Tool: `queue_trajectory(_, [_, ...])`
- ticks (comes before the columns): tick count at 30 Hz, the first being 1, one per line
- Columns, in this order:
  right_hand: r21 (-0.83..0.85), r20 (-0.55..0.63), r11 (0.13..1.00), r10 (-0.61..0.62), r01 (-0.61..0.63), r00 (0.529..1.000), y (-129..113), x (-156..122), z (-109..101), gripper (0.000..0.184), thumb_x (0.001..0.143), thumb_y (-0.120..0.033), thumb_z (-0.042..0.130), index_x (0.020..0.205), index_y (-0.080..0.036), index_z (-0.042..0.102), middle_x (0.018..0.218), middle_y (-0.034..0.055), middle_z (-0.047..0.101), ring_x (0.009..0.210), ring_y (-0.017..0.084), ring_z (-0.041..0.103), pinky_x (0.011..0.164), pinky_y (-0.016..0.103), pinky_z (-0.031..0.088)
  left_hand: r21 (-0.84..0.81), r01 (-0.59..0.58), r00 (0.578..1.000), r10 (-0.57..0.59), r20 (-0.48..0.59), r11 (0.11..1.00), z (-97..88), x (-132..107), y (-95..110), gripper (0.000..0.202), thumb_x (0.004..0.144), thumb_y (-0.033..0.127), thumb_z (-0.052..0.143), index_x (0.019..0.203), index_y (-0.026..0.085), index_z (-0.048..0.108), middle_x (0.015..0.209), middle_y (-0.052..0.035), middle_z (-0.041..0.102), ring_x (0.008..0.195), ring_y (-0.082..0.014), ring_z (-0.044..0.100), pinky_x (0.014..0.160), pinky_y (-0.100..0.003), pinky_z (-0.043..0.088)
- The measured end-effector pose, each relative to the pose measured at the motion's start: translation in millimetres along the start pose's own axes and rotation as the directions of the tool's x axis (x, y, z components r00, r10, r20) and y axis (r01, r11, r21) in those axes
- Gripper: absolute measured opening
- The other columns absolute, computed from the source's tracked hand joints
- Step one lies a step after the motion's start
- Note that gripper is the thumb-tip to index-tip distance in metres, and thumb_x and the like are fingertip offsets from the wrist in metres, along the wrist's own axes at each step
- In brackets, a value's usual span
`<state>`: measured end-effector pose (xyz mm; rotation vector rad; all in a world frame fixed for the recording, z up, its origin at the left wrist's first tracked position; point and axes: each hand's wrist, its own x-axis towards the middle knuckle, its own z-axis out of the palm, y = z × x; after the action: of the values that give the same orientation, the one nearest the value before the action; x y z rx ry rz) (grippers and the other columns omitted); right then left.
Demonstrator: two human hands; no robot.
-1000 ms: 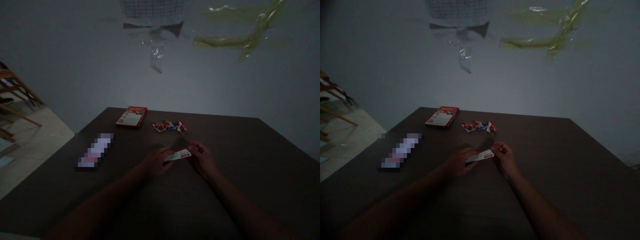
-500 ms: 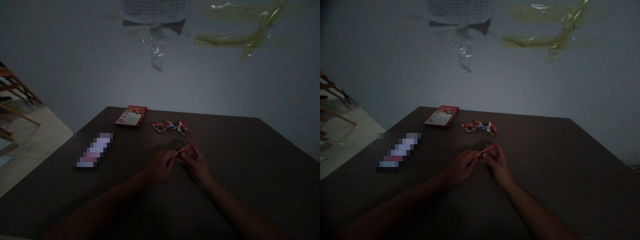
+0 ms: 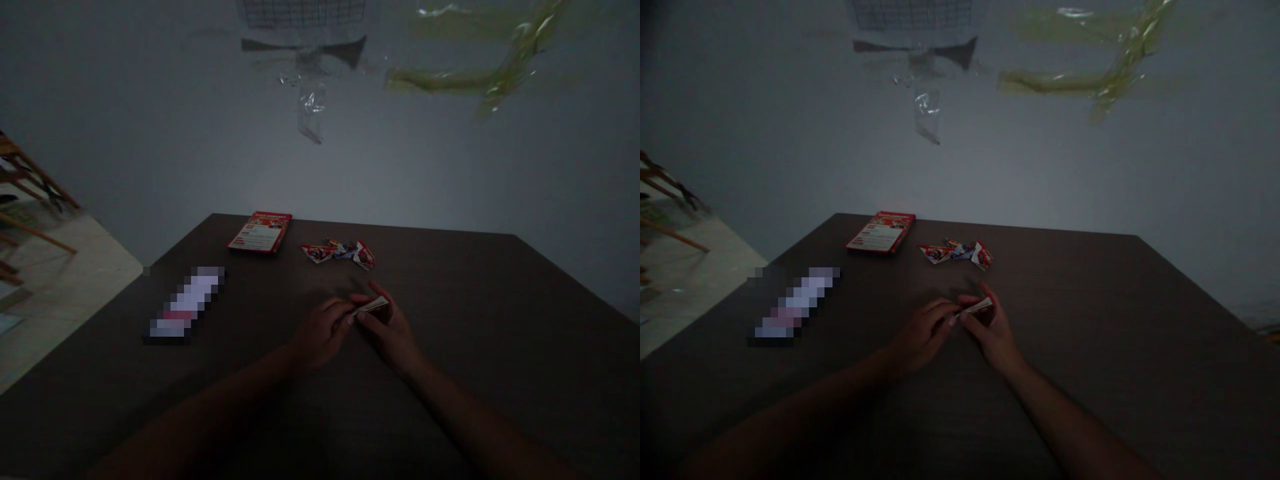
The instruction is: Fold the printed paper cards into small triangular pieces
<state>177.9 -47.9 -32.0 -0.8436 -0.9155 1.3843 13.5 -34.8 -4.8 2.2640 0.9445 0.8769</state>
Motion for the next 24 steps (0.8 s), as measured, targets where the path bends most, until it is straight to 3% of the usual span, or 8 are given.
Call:
queue_trajectory(5, [-0.092,0.008,0.995,-0.024,0.025,1.0,-1.8,-2.9,0.1,0.064,0.068,-0.025,0.074,0.124,-0.03,0.042,0.109,0.003,0.064,0.098,0.018,0.06,0.092,0.038,0.042,-0.143,0.053,0.998,-0.049,0.032,0.988,-0.3,1.1,-6.1,0.028,0.091,0.031,0.04,0.109,0.019,0.057,0.108,-0.0074,0.058,0.096,-0.0173,0.056,0.075,-0.028,0.048])
queue_trajectory(9, [-0.094,0.03,0.995,-0.04,0.043,0.999,-2.4,-3.2,1.4,0.065,0.068,-0.025,0.074,0.124,-0.03,0.041,0.11,0.0035,0.064,0.097,0.018,0.06,0.09,0.038,0.043,-0.181,0.057,0.998,-0.051,0.039,0.982,-0.8,0.7,-9.1,0.024,0.089,0.028,0.045,0.109,0.02,0.056,0.112,-0.0069,0.057,0.1,-0.0182,0.055,0.082,-0.031,0.047])
queue_trajectory(19, [-0.158,0.079,0.983,-0.082,0.094,0.993,-9.8,-7.0,6.1,0.072,0.067,-0.025,0.074,0.128,-0.031,0.036,0.115,0.0043,0.06,0.098,0.018,0.059,0.09,0.037,0.044,-0.162,0.015,1.0,-0.014,0.008,0.987,-2.0,-0.3,-6.1,0.027,0.086,0.021,0.046,0.112,0.019,0.052,0.113,-0.0079,0.056,0.105,-0.0193,0.053,0.091,-0.035,0.044])
queue_trajectory(24, [-0.182,0.085,0.978,-0.085,0.099,0.993,-8.4,-6.3,5.4,0.073,0.069,-0.027,0.073,0.13,-0.03,0.033,0.116,0.0055,0.059,0.097,0.018,0.06,0.088,0.036,0.045,-0.022,-0.055,0.998,0.054,-0.027,0.998,0.3,-2.1,-6.6,0.028,0.088,0.02,0.042,0.116,0.018,0.049,0.113,-0.0085,0.056,0.102,-0.0175,0.055,0.088,-0.032,0.046])
